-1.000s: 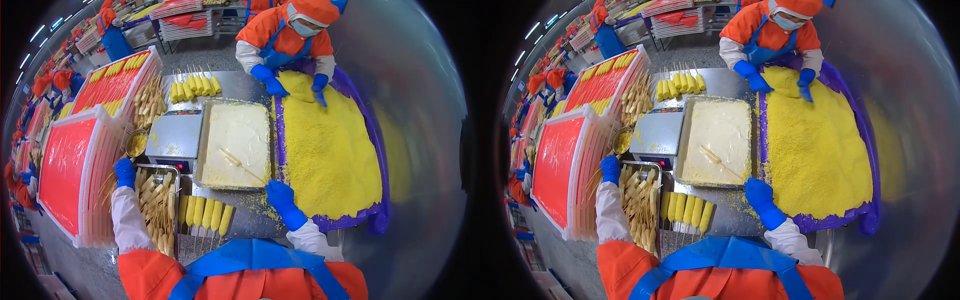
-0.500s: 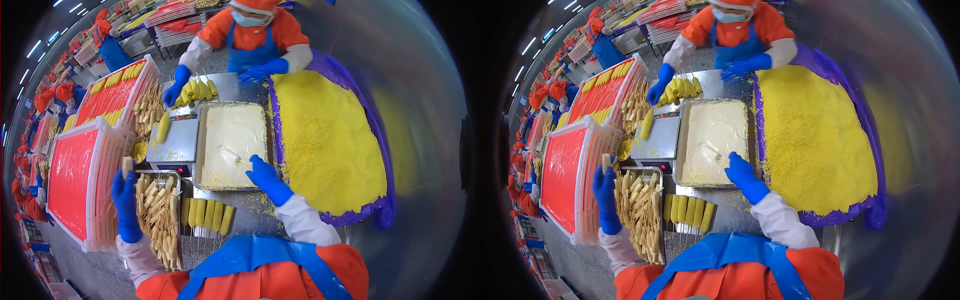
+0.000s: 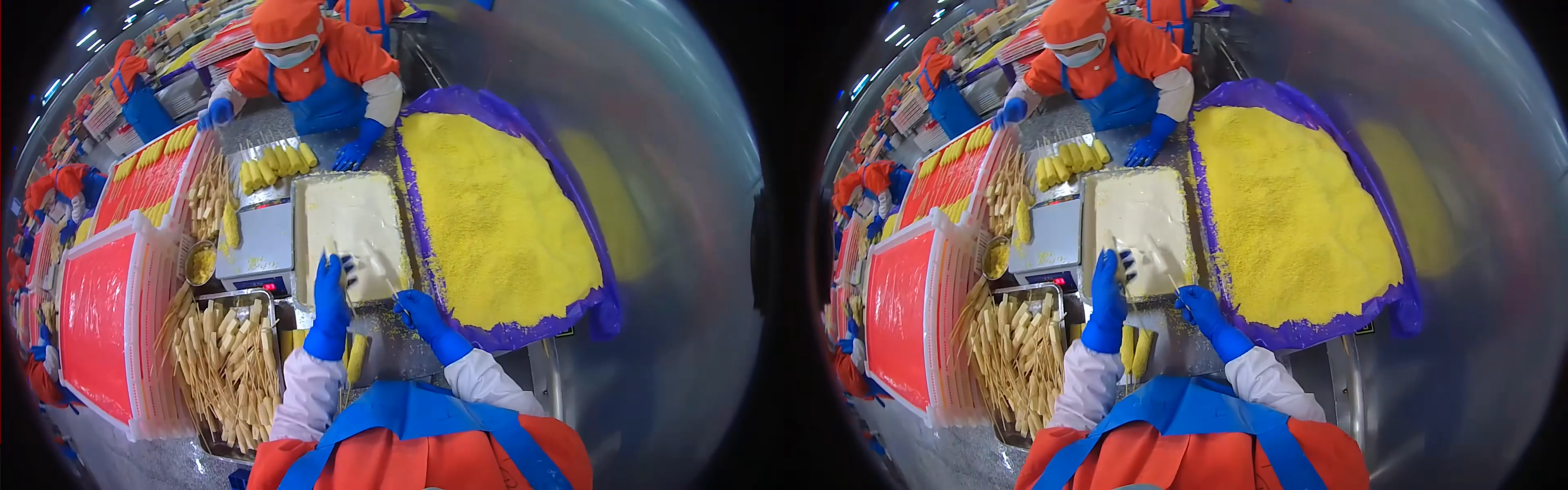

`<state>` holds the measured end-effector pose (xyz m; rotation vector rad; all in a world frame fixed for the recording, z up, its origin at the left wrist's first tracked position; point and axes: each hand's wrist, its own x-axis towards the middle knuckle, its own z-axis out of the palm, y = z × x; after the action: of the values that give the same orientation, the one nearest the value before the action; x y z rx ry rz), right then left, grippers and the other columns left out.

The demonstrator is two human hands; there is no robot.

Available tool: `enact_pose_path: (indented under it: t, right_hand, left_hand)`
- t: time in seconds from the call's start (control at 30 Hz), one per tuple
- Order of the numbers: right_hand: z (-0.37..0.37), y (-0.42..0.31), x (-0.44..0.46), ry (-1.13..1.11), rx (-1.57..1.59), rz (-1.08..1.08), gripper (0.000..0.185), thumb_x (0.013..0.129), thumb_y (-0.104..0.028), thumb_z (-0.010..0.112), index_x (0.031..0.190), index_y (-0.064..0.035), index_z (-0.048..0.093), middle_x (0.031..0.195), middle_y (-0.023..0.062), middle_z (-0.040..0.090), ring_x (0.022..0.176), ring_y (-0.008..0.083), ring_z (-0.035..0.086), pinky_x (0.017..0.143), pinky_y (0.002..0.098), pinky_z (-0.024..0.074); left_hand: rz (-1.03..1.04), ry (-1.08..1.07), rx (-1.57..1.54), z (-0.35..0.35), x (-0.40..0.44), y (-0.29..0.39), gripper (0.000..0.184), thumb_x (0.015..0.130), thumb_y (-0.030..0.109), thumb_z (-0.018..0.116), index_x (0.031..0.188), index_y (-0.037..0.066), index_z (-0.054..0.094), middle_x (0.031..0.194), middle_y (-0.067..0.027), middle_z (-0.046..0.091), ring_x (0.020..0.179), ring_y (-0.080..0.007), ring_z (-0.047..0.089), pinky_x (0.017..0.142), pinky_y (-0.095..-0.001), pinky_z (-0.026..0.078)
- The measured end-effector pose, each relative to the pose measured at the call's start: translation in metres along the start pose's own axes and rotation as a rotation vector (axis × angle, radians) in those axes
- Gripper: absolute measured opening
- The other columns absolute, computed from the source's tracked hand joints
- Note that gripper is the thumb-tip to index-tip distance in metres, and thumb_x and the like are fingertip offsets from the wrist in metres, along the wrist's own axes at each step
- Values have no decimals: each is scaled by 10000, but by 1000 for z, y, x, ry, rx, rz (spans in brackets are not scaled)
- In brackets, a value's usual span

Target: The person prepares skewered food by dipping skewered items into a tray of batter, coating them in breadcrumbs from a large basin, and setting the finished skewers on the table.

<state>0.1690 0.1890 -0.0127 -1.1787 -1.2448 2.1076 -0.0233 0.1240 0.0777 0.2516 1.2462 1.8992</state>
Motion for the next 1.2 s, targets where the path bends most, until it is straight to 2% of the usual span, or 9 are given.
enact_pose_path:
  t: [0.03, 0.13, 0.3, 0.43, 0.53, 0.6, 0.73, 0.97, 1.2]
  right_hand:
    - [-1, 1, -3, 16, 3, 0, 217, 954, -256, 611, 1023, -51, 625, 781, 65, 647, 474, 88, 485, 398, 250, 347]
    - [-16, -7, 2, 158, -20, -128, 219, 961, -250, 606, 1045, -49, 628, 774, 62, 646, 476, 81, 482, 401, 244, 347]
    - [-47, -61, -30, 173, 44, -205, 214, 939, -223, 632, 1052, -40, 626, 794, 54, 665, 484, 64, 479, 433, 226, 367]
    - [-125, -92, -90, 181, -43, -244, 212, 927, -222, 650, 1034, -41, 625, 805, 42, 658, 543, 82, 522, 478, 229, 399]
    - [-247, -69, -125, 485, -655, -760, 152, 894, -188, 672, 921, -39, 653, 812, 51, 663, 675, 172, 613, 602, 295, 472]
    - [-342, -51, -148, 592, -1142, -762, 133, 844, -196, 687, 835, -63, 682, 826, 90, 691, 727, 290, 642, 664, 378, 492]
    - [-425, -36, -136, 672, -1098, -439, 131, 849, -175, 668, 865, -46, 681, 854, 127, 681, 795, 298, 650, 688, 385, 485]
    - [-414, -49, -154, 484, -1150, -395, 203, 823, -281, 667, 806, -81, 700, 772, 134, 677, 748, 297, 667, 655, 416, 499]
    - [-418, -62, -125, 498, -1098, -52, 264, 817, -347, 669, 836, -87, 711, 854, 132, 688, 788, 325, 664, 674, 443, 502]
  left_hand:
    - [92, 89, 194, -6, 11, -16, 588, 973, 257, 558, 1480, 63, 331, 1458, -145, 420, 1333, -245, 406, 1082, -374, 345]
    - [417, -24, 423, -11, -32, -40, 653, 973, 175, 550, 1516, 42, 213, 1506, -152, 348, 1399, -261, 309, 1166, -384, 187]
    - [-165, -579, 339, -76, -129, -127, 328, 971, 80, 527, 1287, -6, 539, 1267, -129, 602, 1182, -222, 553, 1027, -337, 411]
    - [-91, -570, 622, -83, -126, -177, 282, 971, 99, 536, 1234, 12, 591, 1238, -120, 623, 1178, -205, 560, 1015, -320, 417]
    - [-24, -471, 594, 9, -122, -142, 321, 958, 124, 562, 1265, 32, 578, 1258, -119, 612, 1186, -220, 558, 1021, -332, 412]
    - [193, -559, 661, 59, -112, -157, 361, 938, 135, 585, 1285, 34, 564, 1295, -127, 590, 1222, -250, 536, 1041, -357, 398]
    - [666, -835, 909, 221, -77, -193, 512, 928, 243, 602, 1402, 99, 473, 1436, -170, 460, 1352, -358, 387, 1128, -474, 270]
    - [1104, -623, 1594, 393, 17, -297, 575, 944, 480, 479, 1466, 254, 398, 1540, -149, 310, 1410, -420, 252, 1118, -646, 143]
    - [464, -1102, 1583, 342, -18, -310, 483, 926, 444, 517, 1353, 218, 535, 1428, -77, 474, 1322, -362, 405, 1055, -649, 276]
